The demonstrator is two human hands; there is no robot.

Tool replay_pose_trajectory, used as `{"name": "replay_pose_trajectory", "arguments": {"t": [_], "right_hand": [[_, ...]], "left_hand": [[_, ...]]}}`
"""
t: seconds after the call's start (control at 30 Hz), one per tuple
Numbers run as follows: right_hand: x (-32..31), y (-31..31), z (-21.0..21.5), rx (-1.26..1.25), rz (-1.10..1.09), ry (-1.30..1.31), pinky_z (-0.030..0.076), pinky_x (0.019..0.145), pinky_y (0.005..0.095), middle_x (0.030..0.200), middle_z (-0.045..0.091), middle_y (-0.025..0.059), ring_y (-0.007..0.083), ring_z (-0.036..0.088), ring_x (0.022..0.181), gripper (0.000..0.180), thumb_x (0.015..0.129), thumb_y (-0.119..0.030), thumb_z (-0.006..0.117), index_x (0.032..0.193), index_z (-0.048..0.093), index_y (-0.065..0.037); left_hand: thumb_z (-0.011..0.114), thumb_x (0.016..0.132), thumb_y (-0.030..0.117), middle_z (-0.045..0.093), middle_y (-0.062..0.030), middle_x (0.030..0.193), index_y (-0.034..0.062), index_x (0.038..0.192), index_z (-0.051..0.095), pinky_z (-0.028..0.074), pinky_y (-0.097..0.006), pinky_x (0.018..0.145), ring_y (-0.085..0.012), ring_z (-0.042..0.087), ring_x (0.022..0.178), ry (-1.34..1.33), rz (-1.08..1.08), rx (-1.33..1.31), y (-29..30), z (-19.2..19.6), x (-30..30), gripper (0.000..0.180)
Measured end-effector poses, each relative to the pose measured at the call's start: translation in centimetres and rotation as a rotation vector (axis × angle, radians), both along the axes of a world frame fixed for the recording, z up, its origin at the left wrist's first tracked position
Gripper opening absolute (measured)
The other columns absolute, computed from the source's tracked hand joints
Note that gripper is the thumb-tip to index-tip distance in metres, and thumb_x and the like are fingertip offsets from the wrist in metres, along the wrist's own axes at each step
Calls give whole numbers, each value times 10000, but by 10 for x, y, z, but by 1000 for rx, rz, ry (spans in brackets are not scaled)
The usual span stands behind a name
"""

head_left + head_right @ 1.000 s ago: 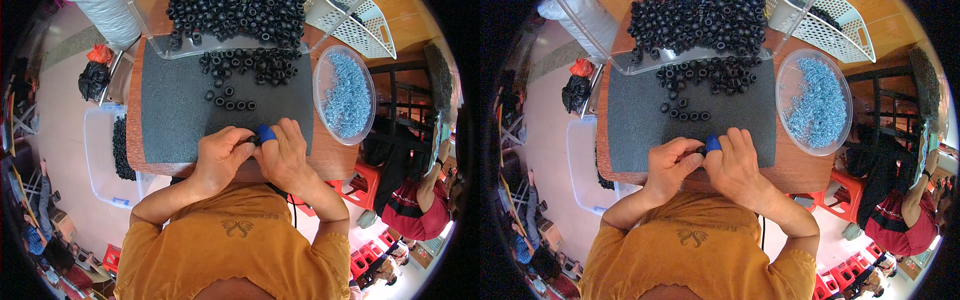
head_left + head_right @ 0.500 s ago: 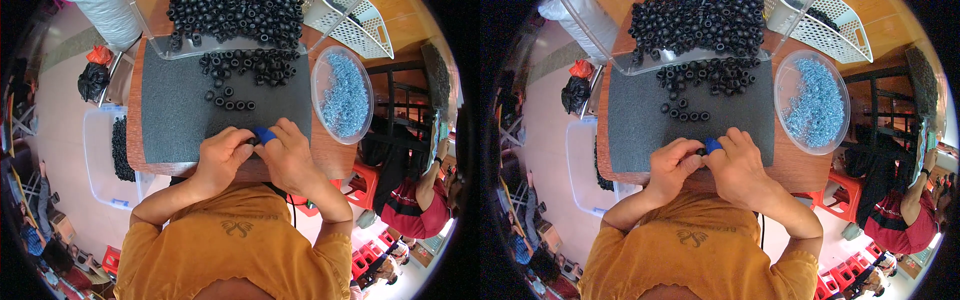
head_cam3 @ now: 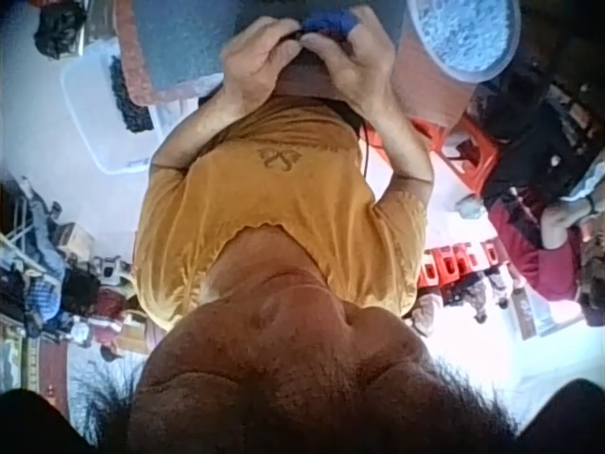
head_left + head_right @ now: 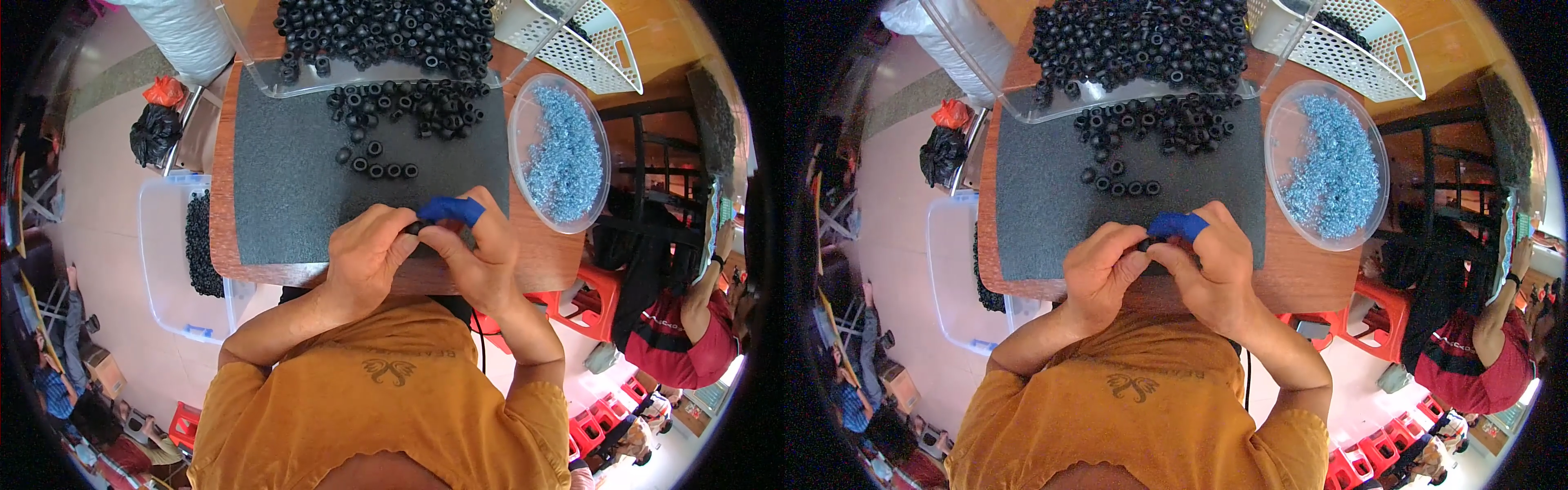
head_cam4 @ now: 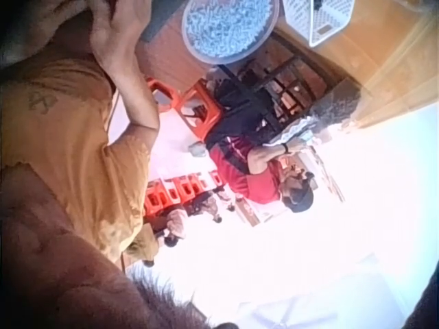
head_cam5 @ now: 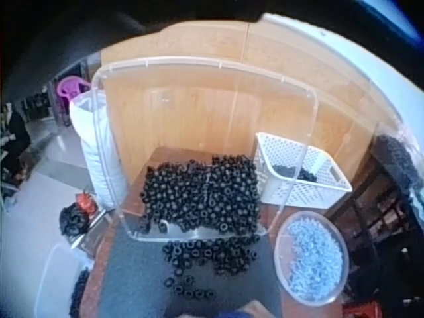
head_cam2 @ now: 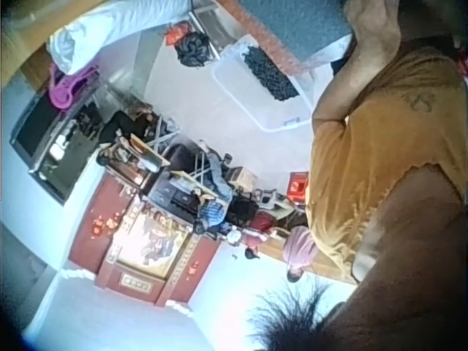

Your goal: The person assembles black plastic rings onto blue components by hand.

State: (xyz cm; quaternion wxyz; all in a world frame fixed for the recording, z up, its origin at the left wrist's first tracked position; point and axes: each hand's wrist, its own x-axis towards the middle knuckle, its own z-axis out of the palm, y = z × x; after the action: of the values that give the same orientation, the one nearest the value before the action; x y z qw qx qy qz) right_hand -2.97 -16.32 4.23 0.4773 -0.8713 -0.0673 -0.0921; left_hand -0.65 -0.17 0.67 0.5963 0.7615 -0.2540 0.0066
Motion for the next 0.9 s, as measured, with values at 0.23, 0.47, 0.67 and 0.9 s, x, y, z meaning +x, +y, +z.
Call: {"name": "replay_pose_trajectory", "arguments": {"t": [0.23,0.47,0.67,0.9], "right_hand": [[-2,1,-3,-47,-1,-90,393,574,346,703,536,88,262,497,667,197,710,18,665,898,631,-31],[-2,1,-5,15,-28,-2,383,552,345,684,520,96,265,483,638,145,730,18,649,866,612,-18],[-1,4,-10,-89,-21,-97,385,537,359,701,537,103,280,487,626,131,723,34,649,835,595,-10],[-1,9,-13,-129,3,-251,397,537,362,718,559,114,293,505,636,163,703,57,653,842,588,2]], "left_hand": [[649,832,157,577,-114,778,-24,983,589,430,-276,564,-197,546,641,68,-5,-57,2,-8,0,243],[641,806,55,567,-123,768,-9,980,591,438,-310,547,-253,564,631,58,-16,-61,2,-8,1,191],[625,820,51,564,-123,770,-17,973,592,440,-301,549,-237,559,628,152,-26,-65,2,-10,-3,171],[592,889,140,562,-67,880,-39,1011,588,502,-222,632,-108,570,753,667,-62,-315,4,-2,-6,217]]}}
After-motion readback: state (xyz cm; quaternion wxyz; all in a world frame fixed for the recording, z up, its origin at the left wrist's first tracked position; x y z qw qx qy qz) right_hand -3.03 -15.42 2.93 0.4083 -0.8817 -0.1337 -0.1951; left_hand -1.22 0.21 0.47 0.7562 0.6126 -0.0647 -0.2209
